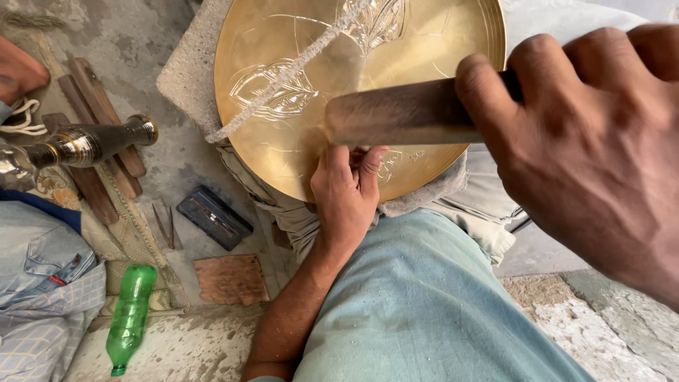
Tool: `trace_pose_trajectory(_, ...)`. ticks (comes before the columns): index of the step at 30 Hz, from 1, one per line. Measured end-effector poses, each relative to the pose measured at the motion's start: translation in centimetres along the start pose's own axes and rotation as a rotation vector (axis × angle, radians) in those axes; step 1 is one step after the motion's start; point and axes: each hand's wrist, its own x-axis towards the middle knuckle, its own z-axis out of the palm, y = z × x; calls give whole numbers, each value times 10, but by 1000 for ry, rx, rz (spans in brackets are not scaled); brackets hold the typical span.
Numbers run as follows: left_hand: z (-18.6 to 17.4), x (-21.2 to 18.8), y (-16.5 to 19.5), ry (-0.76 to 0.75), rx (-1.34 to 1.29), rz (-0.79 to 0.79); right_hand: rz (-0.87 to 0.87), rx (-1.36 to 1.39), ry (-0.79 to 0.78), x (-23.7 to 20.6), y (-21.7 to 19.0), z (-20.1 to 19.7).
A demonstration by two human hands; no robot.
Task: The person sits on the floor with a brass tray on their lap and hammers a metal punch against the tray's surface using a wooden mallet, repositioning the punch by hand to work the embossed leaf pattern across the tray.
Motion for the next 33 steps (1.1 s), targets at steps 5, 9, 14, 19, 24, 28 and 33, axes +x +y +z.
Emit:
trace_pose_trajectory(5, 3, -6, -11, -12, -51, -80, -46, -89, -35, 2, -2, -15)
trace_pose_trajectory(9, 3, -2, -18, -76, 479, 248, -18, 41, 42, -4, 4, -10)
trace_pose_trajectory(14, 6, -2, -10, -50, -41, -1, 35, 180, 126, -16, 10, 3)
trace_pose_trajectory(19, 5, 2, -3, -71, -24, 11, 101, 314, 69, -17, 13, 12)
trace_pose_trajectory(24, 3, 18, -3, -166, 201, 156, 105, 212, 106, -20, 20, 30)
trace_pose_trajectory(28, -1, 36, 1, -318, 198, 283, 217, 281, -23, -44, 27, 54)
trace_pose_trajectory(33, 0, 61, 11, -551, 171, 344, 402, 451, -7, -83, 16, 89)
